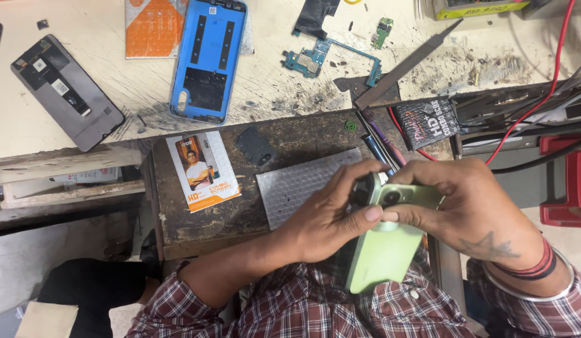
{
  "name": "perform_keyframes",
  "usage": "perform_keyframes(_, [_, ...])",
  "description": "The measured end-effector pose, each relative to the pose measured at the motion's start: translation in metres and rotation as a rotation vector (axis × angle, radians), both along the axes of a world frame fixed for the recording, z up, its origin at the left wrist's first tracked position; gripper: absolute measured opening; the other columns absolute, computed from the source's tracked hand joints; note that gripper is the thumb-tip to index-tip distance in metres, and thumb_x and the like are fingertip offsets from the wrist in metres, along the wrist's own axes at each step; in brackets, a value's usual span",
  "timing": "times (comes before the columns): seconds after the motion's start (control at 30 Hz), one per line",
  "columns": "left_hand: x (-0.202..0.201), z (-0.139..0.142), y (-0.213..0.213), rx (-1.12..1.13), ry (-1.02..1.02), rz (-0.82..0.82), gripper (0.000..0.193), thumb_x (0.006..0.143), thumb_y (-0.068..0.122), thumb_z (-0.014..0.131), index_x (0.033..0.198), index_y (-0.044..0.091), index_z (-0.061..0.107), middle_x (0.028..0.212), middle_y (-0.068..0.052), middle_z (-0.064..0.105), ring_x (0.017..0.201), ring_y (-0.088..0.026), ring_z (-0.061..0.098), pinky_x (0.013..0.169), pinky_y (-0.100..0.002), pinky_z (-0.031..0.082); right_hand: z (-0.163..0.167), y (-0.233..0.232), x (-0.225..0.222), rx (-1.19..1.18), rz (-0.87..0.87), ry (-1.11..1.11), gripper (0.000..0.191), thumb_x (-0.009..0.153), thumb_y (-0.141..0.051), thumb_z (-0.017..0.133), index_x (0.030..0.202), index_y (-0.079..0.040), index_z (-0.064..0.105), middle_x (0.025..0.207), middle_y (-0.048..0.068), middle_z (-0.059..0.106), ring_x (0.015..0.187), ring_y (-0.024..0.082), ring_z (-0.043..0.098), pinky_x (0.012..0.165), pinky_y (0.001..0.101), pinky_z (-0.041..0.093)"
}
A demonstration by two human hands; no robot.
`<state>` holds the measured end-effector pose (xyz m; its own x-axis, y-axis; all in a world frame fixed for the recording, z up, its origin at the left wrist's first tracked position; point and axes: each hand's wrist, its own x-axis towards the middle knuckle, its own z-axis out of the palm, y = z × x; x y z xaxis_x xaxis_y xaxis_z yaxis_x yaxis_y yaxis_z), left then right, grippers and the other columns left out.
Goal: The person disassembles a smartphone, removes the back cover, and uses a plastic pry tool and screwdriver to detach internal components. They then reassemble the phone, securing the back cover and testing the device by turning it on.
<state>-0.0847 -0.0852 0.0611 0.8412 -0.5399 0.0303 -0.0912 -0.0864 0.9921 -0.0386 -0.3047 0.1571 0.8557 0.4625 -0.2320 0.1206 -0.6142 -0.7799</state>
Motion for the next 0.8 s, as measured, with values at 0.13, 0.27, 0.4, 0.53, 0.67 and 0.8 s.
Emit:
perform_keyframes(0.13, [-0.013, 0.000, -0.003, -0.095, 0.047, -0.029, 0.065, 0.108, 0.063, 0.034, 0.153, 0.016, 0.026, 0.137, -0.016, 0.051, 0.120, -0.029, 0.067, 0.098, -0.043, 0.059, 0.001, 0.003, 0.001, -0.151, 0.104, 0.054, 0.031, 0.070, -0.027, 0.089, 0.095, -0.012, 0.079, 0.066, 0.003, 0.078, 0.053, 0.009, 0.070, 0.051, 0.0286, 0.056])
perform_keyframes(0.27, [-0.020, -0.001, -0.004, -0.114, 0.035, 0.013, 0.065, 0.109, 0.063, 0.030, 0.151, 0.014, 0.029, 0.136, -0.014, 0.053, 0.122, -0.025, 0.065, 0.100, -0.042, 0.057, -0.002, 0.004, -0.009, 0.089, 0.195, 0.009, 0.035, 0.073, -0.031, 0.089, 0.099, -0.012, 0.078, 0.071, -0.001, 0.078, 0.056, 0.004, 0.069, 0.051, 0.0250, 0.056])
perform_keyframes(0.4, [-0.022, 0.002, -0.004, -0.126, -0.018, 0.058, 0.058, 0.114, 0.060, 0.030, 0.146, 0.011, 0.036, 0.131, -0.013, 0.053, 0.118, -0.024, 0.064, 0.101, -0.042, 0.054, -0.008, 0.010, -0.018, -0.228, 0.078, 0.127, 0.030, 0.070, -0.030, 0.090, 0.090, -0.009, 0.081, 0.055, 0.012, 0.061, 0.049, 0.018, 0.048, 0.046, 0.0388, 0.042])
perform_keyframes(0.53, [-0.026, 0.009, -0.003, -0.085, 0.040, 0.087, 0.054, 0.112, 0.057, 0.032, 0.137, 0.010, 0.042, 0.121, -0.011, 0.054, 0.106, -0.020, 0.064, 0.091, -0.040, 0.054, -0.010, 0.011, -0.024, -0.106, 0.128, -0.016, 0.028, 0.069, -0.029, 0.090, 0.081, -0.008, 0.076, 0.055, 0.010, 0.058, 0.046, 0.020, 0.048, 0.045, 0.0382, 0.040])
perform_keyframes(0.67, [-0.028, 0.012, -0.005, -0.089, 0.025, 0.114, 0.050, 0.113, 0.054, 0.034, 0.134, 0.009, 0.045, 0.115, -0.010, 0.054, 0.100, -0.019, 0.062, 0.086, -0.039, 0.053, -0.012, 0.010, -0.030, 0.096, 0.194, -0.174, 0.026, 0.071, -0.023, 0.089, 0.073, -0.007, 0.069, 0.059, 0.005, 0.061, 0.049, 0.021, 0.058, 0.045, 0.0351, 0.044])
perform_keyframes(0.8, [-0.032, 0.006, -0.006, -0.108, -0.006, 0.139, 0.049, 0.114, 0.053, 0.035, 0.133, 0.009, 0.045, 0.113, -0.010, 0.052, 0.096, -0.020, 0.059, 0.085, -0.039, 0.051, -0.013, 0.007, -0.036, 0.068, 0.177, -0.218, 0.022, 0.069, -0.020, 0.088, 0.074, -0.007, 0.071, 0.060, 0.006, 0.063, 0.050, 0.024, 0.062, 0.045, 0.0364, 0.046])
